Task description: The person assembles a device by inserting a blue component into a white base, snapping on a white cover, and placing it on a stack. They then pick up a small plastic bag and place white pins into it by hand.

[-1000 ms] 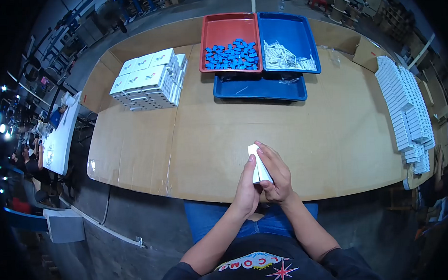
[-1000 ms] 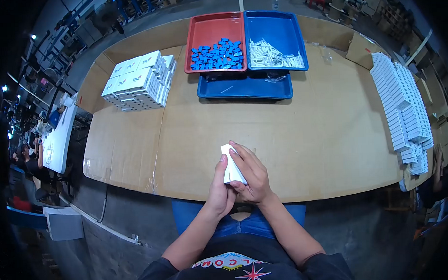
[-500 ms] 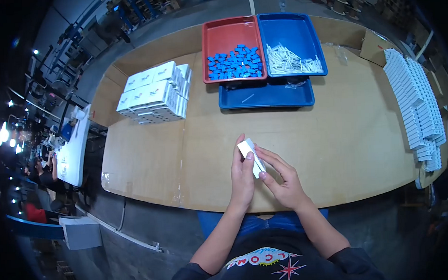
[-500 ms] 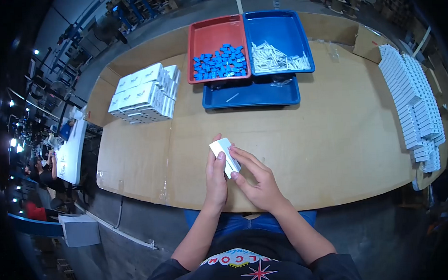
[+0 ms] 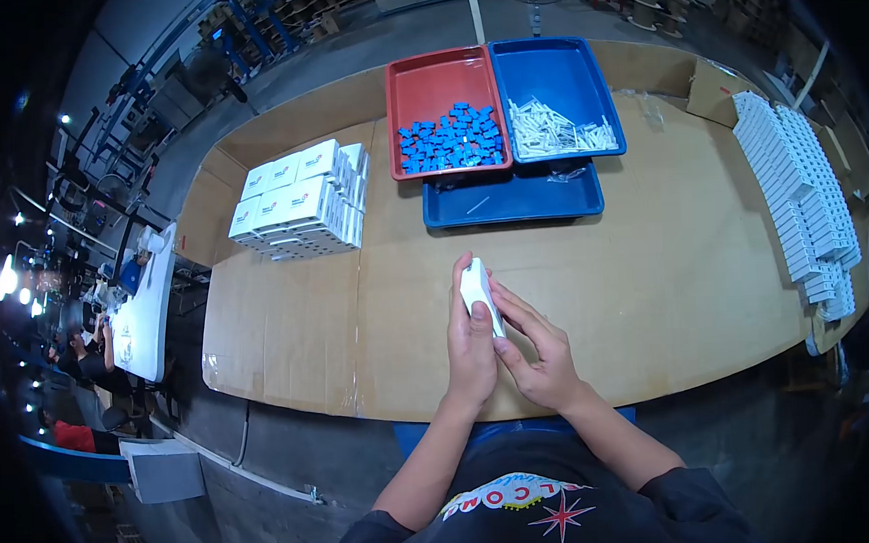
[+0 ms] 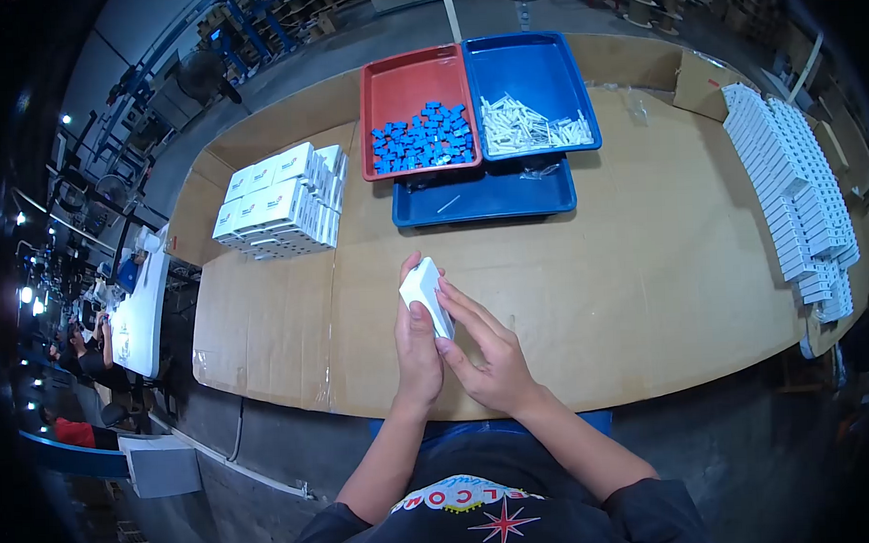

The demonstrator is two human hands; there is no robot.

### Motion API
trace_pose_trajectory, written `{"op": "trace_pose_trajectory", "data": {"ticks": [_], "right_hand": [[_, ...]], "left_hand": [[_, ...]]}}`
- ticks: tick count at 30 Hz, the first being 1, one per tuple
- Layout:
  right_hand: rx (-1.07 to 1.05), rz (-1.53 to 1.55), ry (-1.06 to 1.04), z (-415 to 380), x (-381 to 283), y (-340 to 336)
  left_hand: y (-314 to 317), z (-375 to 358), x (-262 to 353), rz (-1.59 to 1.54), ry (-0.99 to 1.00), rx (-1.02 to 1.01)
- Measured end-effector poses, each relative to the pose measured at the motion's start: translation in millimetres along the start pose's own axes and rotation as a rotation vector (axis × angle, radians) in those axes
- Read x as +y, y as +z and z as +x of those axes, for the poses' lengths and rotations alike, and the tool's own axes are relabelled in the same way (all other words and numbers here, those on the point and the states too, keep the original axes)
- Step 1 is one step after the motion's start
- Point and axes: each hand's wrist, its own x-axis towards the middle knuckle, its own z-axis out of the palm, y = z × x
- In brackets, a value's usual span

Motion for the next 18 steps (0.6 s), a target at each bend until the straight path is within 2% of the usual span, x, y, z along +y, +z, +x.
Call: {"op": "trace_pose_trajectory", "data": {"ticks": [7,13,18], "right_hand": [[-0.018,-0.172,-0.227,11.2,-6.6,-4.1],[-0.006,-0.159,-0.260,8.1,-12.1,-2.0],[-0.069,-0.125,-0.183,6.2,-13.3,-5.8]], "left_hand": [[-5.3,3.8,1.1,-0.023,0.132,-0.038],[-11.9,-2.6,3.4,-0.024,0.118,-0.063],[-14.9,-4.1,7.8,-0.034,0.066,-0.039]]}}
